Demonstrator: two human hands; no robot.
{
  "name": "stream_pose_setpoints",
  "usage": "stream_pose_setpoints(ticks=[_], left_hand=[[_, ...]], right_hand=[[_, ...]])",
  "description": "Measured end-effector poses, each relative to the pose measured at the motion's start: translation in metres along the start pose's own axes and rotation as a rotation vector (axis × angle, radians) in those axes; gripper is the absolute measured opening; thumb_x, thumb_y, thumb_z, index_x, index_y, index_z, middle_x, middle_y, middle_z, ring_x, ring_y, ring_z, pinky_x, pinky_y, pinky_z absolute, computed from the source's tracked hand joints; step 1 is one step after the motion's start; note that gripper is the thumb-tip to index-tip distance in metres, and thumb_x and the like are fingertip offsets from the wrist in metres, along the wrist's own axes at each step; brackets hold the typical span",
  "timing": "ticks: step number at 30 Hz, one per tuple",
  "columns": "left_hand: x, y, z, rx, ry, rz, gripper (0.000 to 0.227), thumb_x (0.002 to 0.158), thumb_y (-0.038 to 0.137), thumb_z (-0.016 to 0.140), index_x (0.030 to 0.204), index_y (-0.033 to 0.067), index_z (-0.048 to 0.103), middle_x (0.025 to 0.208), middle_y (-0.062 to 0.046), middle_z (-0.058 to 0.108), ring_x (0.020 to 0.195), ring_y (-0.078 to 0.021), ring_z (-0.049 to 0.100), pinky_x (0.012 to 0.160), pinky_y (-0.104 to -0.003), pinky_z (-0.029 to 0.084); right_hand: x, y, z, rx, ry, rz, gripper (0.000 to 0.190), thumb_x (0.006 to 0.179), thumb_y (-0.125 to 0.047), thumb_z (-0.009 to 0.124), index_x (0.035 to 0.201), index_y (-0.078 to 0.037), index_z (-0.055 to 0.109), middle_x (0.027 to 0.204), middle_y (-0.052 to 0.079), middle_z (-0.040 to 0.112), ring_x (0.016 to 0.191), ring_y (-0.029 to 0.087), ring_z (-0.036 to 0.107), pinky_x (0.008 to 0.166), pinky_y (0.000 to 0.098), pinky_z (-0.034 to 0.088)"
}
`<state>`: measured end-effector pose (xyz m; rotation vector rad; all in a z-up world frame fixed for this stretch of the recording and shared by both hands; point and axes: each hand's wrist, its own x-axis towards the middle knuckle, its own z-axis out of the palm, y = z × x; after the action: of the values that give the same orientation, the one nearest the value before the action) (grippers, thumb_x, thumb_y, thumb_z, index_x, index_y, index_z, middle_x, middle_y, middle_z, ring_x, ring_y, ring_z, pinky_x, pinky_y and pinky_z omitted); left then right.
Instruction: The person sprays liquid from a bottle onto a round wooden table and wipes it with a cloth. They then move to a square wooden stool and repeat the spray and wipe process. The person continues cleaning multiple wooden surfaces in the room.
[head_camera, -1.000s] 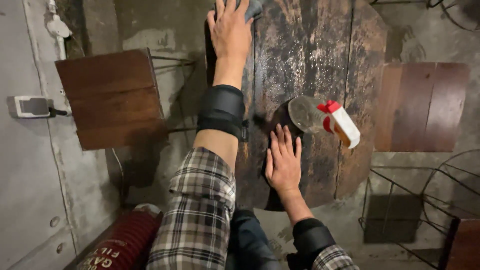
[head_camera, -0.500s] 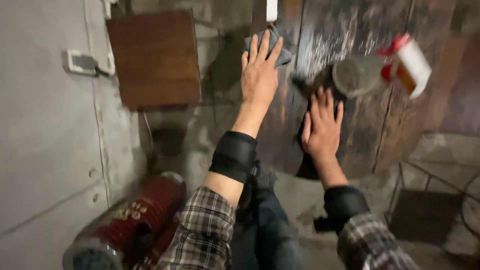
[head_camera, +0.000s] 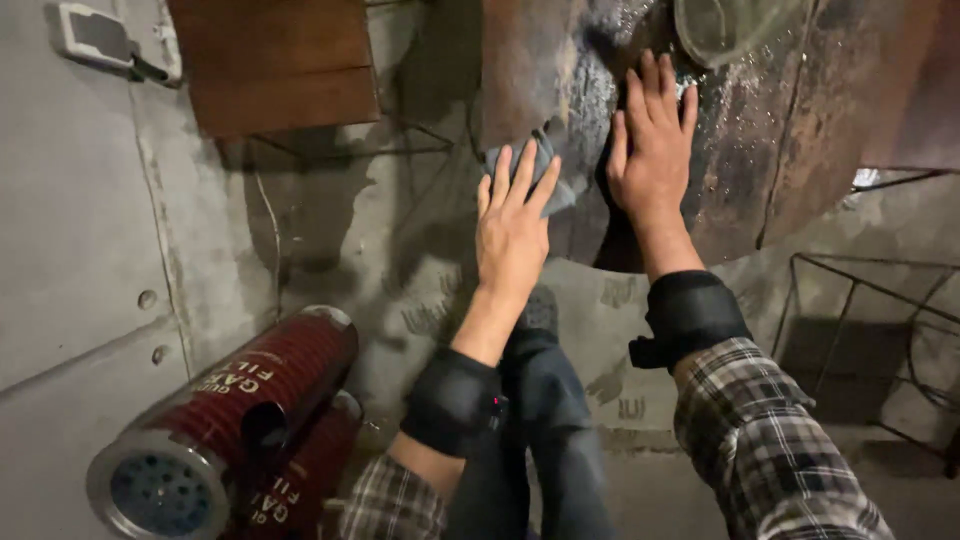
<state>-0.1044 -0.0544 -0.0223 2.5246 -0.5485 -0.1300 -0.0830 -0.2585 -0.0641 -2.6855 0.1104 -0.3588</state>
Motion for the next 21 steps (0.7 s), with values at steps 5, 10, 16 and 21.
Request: stream_pose_setpoints(ticks=[5, 10, 16, 21], left_hand=[[-0.026, 0.009, 0.001, -0.040, 0.002, -0.002, 0.074, 0.081, 0.005, 0.074, 0.150, 0.0179, 0.053, 0.164, -0.009, 0.038, 0.152, -0.0372, 0.034, 0.120, -0.056, 0.033], [-0.036, 0.017, -0.004, -0.023, -0.024, 0.009, 0.075, 0.078, 0.003, 0.073, 0.149, 0.0142, 0.054, 0.163, -0.010, 0.039, 0.150, -0.0384, 0.035, 0.120, -0.056, 0.032], [-0.040, 0.023, 0.002, -0.041, -0.010, -0.031, 0.071, 0.078, 0.000, 0.072, 0.147, 0.0153, 0.058, 0.162, -0.009, 0.043, 0.150, -0.0370, 0.036, 0.119, -0.055, 0.033], [-0.044, 0.027, -0.002, -0.141, 0.028, -0.030, 0.072, 0.076, 0.000, 0.072, 0.145, 0.0141, 0.059, 0.160, -0.009, 0.044, 0.151, -0.0380, 0.036, 0.120, -0.055, 0.033]], right_hand=[[0.007, 0.002, 0.002, 0.028, -0.002, -0.046, 0.043, 0.110, -0.012, 0.056, 0.152, 0.000, 0.053, 0.165, 0.016, 0.044, 0.157, 0.035, 0.032, 0.128, 0.0566, 0.017], [0.013, 0.006, 0.004, 0.114, 0.052, -0.037, 0.040, 0.110, -0.010, 0.055, 0.149, -0.003, 0.057, 0.163, 0.015, 0.048, 0.156, 0.032, 0.037, 0.129, 0.0555, 0.017], [0.010, 0.035, -0.002, 0.364, 0.246, -0.030, 0.017, 0.110, -0.006, 0.061, 0.125, -0.002, 0.069, 0.144, 0.017, 0.066, 0.141, 0.033, 0.060, 0.126, 0.0496, 0.036], [0.021, 0.050, -0.047, 0.519, 0.221, 0.676, 0.035, 0.099, -0.020, 0.081, 0.104, 0.009, 0.062, 0.095, 0.017, 0.062, 0.084, 0.021, 0.053, 0.078, 0.0352, 0.045]])
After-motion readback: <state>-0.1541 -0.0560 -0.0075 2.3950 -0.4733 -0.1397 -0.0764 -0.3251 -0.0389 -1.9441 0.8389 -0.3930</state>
